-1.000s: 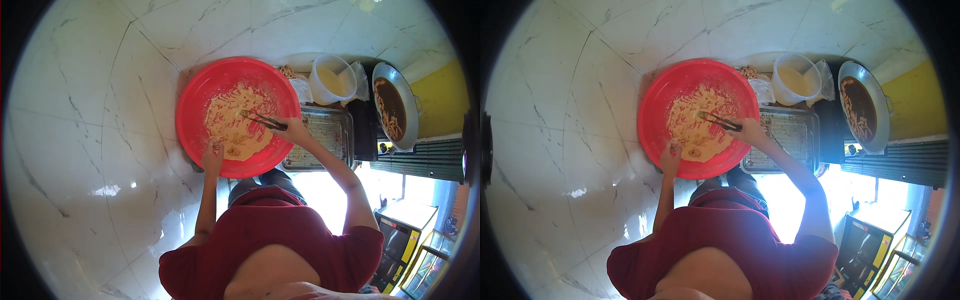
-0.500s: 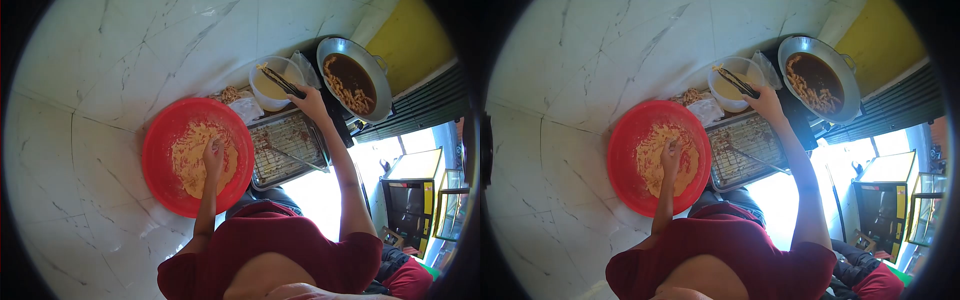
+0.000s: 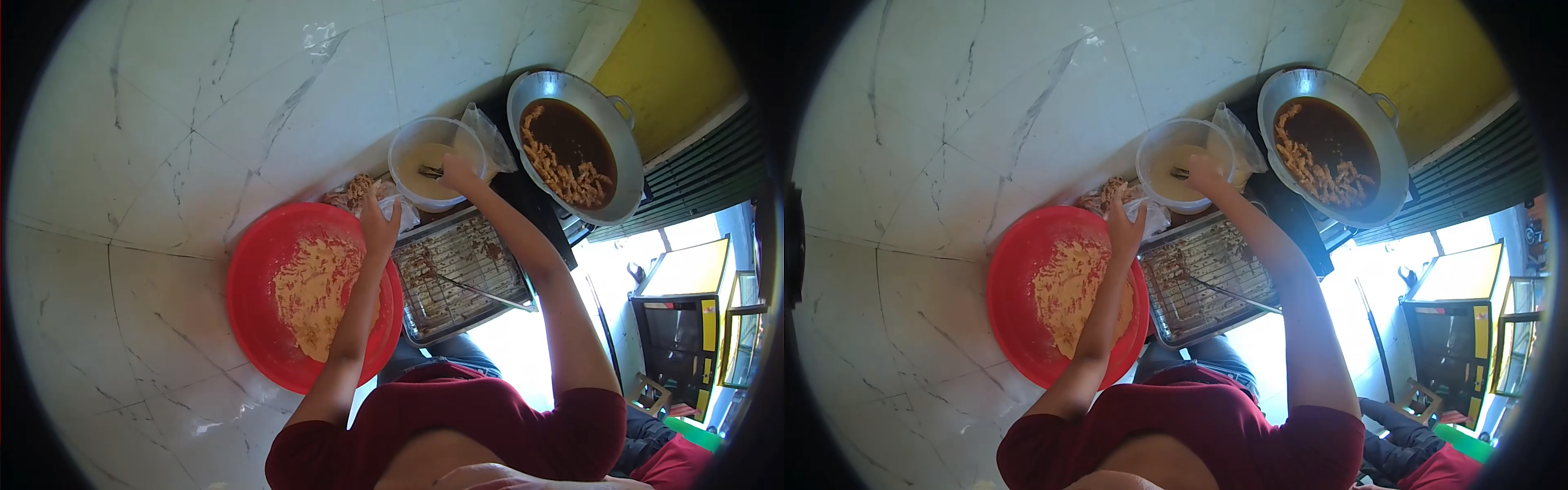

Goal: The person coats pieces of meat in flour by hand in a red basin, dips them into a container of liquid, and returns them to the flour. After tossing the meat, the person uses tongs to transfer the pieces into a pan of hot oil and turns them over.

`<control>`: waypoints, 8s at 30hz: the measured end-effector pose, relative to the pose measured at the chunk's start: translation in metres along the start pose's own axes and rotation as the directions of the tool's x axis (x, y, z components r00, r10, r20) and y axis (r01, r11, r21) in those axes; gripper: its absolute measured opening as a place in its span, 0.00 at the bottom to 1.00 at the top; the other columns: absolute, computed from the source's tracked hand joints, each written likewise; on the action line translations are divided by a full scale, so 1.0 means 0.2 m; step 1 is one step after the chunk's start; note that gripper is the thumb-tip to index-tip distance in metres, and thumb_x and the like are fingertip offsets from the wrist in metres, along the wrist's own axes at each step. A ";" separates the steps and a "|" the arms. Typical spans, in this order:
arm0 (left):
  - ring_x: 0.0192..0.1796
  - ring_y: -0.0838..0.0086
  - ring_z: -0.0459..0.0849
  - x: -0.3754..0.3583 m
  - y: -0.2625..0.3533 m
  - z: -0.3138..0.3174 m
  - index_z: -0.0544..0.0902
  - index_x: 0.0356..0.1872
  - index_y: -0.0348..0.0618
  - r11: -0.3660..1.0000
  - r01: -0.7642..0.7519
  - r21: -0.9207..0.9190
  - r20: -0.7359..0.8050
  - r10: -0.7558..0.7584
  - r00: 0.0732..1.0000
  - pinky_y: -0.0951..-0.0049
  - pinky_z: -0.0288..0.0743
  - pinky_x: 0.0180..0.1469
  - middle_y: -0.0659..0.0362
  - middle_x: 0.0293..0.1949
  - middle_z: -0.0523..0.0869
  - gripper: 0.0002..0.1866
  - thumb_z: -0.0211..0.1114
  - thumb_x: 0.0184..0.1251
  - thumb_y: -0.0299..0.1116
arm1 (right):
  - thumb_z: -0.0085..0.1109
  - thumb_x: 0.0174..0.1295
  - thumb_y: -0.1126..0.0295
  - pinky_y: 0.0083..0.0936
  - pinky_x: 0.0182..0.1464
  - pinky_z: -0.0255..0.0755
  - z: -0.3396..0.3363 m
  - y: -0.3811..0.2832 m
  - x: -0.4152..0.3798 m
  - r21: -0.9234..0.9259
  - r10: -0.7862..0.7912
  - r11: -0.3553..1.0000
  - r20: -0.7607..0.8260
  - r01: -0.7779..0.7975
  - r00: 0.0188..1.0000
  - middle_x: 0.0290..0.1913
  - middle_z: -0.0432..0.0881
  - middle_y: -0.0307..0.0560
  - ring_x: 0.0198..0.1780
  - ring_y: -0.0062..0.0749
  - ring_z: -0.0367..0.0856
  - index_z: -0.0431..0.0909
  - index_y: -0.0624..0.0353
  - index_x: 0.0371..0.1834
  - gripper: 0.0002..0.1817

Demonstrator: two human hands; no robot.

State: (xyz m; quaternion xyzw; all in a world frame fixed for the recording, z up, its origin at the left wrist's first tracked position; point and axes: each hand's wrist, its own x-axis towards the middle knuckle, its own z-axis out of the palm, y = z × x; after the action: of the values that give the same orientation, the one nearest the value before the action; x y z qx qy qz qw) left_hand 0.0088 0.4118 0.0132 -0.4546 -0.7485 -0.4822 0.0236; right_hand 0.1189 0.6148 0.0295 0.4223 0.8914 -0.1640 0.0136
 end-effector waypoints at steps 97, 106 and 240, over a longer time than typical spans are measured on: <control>0.54 0.77 0.77 -0.59 -0.09 -0.55 0.73 0.58 0.36 0.661 0.333 -0.673 -0.068 -0.503 0.861 0.76 0.70 0.57 0.57 0.53 0.79 0.17 0.58 0.72 0.30 | 0.71 0.55 0.61 0.14 0.25 0.64 -0.22 -0.18 -1.07 0.811 0.036 0.585 -0.004 -0.018 0.999 0.25 0.80 0.34 0.22 0.10 0.69 0.77 0.63 0.60 0.30; 0.45 0.76 0.81 -1.25 -0.15 -1.35 0.76 0.55 0.38 0.826 0.466 -0.319 -0.447 -0.564 0.694 0.74 0.73 0.51 0.58 0.43 0.83 0.15 0.60 0.71 0.32 | 0.70 0.53 0.61 0.29 0.45 0.75 0.02 -0.66 -1.10 0.585 -0.571 0.692 0.083 0.423 0.817 0.40 0.87 0.51 0.39 0.32 0.84 0.83 0.54 0.51 0.21; 0.47 0.53 0.79 -0.20 0.03 -0.06 0.78 0.45 0.37 0.993 -0.054 0.107 0.098 0.044 0.994 0.54 0.64 0.59 0.49 0.40 0.81 0.15 0.65 0.60 0.34 | 0.68 0.55 0.64 0.27 0.51 0.75 -0.32 0.02 -0.81 0.649 0.078 0.760 -0.149 0.038 0.986 0.50 0.85 0.50 0.47 0.34 0.86 0.82 0.61 0.50 0.21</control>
State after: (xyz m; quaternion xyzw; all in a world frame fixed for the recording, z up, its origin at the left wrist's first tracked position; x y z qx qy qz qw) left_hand 0.0318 0.3770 0.0042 -0.4933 -0.7627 -0.4176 0.0246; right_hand 0.2341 0.5149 0.1156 0.4223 0.7727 -0.4265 -0.2066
